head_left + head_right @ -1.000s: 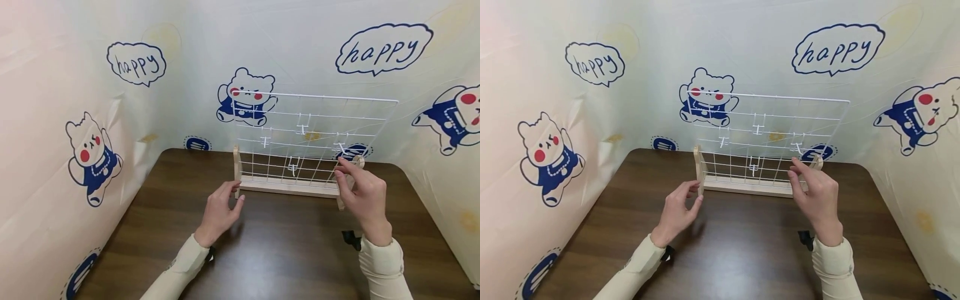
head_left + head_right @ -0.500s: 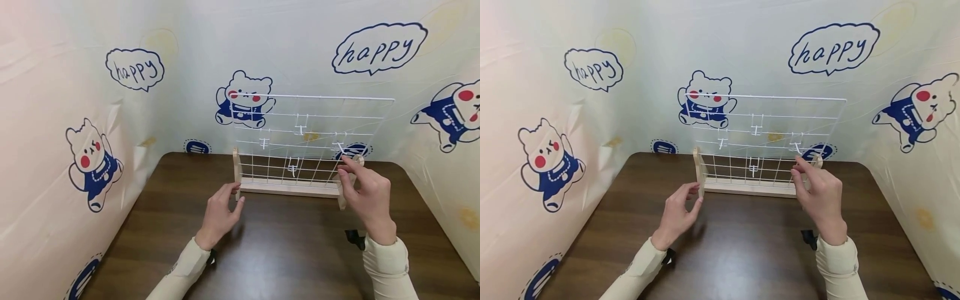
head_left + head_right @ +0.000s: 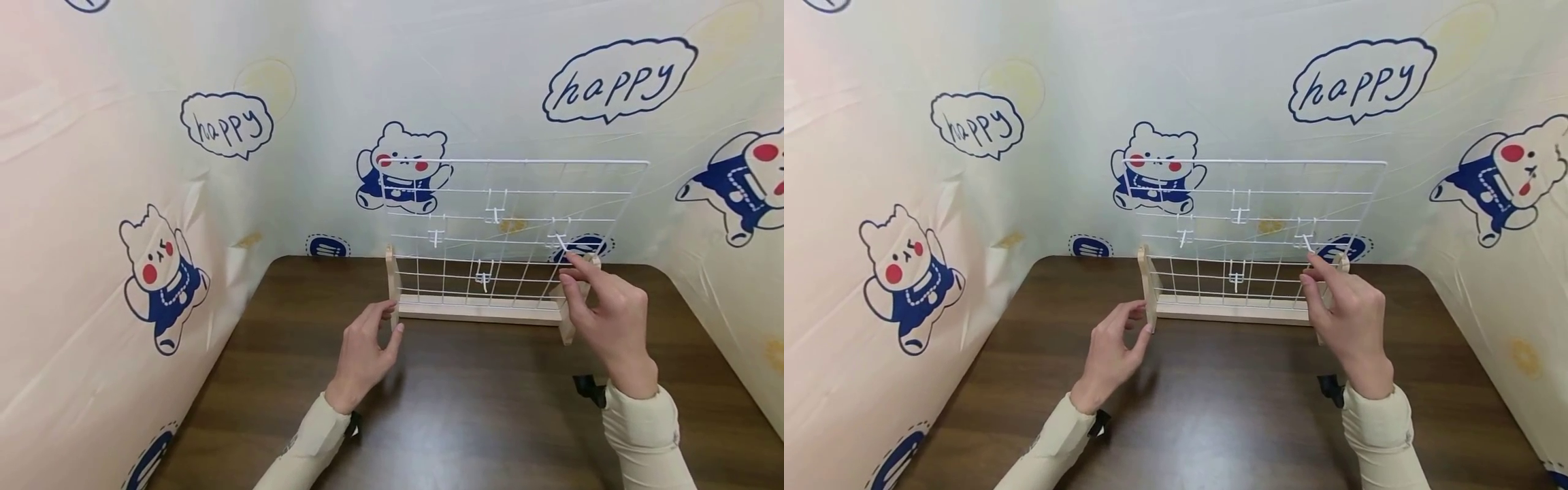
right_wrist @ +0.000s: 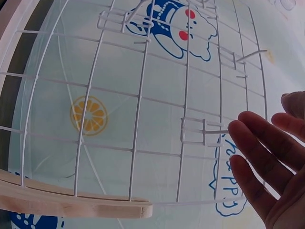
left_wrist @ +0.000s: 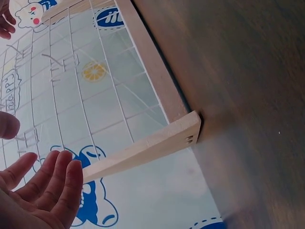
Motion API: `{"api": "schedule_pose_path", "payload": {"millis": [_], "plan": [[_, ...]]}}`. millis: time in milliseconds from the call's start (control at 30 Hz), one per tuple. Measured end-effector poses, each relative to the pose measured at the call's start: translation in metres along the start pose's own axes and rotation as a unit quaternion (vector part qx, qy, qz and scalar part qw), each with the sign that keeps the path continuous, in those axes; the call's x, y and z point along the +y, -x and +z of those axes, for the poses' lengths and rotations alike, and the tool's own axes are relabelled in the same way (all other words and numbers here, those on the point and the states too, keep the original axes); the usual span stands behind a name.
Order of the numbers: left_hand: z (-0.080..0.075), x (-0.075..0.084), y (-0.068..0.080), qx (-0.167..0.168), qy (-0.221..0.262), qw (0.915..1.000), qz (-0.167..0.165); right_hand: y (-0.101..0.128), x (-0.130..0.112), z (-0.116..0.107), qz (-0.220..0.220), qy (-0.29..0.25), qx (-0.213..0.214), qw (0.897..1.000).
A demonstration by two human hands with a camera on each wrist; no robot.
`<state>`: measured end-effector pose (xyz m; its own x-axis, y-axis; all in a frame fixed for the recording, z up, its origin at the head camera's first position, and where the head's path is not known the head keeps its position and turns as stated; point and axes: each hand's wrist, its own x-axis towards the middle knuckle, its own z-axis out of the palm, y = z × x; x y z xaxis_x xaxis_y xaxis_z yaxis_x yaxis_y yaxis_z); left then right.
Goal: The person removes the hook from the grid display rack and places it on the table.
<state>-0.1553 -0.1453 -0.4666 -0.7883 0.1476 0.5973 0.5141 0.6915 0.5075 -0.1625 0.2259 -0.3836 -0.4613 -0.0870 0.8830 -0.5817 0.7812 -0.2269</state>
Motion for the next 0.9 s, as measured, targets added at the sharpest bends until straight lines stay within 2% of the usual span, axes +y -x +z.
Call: {"api": "schedule_pose_path", "payload": {"millis": [667,900], "plan": [[-0.005,-0.003,-0.008,0.036,-0.004,0.9993,0.002,-0.001,0.005,0.002,0.016,0.0,0.0,1.0],[-0.008,-0.002,-0.013,0.037,-0.005,0.9993,0.0,-0.001,0.007,0.002,0.012,0.001,0.0,1.0]]}}
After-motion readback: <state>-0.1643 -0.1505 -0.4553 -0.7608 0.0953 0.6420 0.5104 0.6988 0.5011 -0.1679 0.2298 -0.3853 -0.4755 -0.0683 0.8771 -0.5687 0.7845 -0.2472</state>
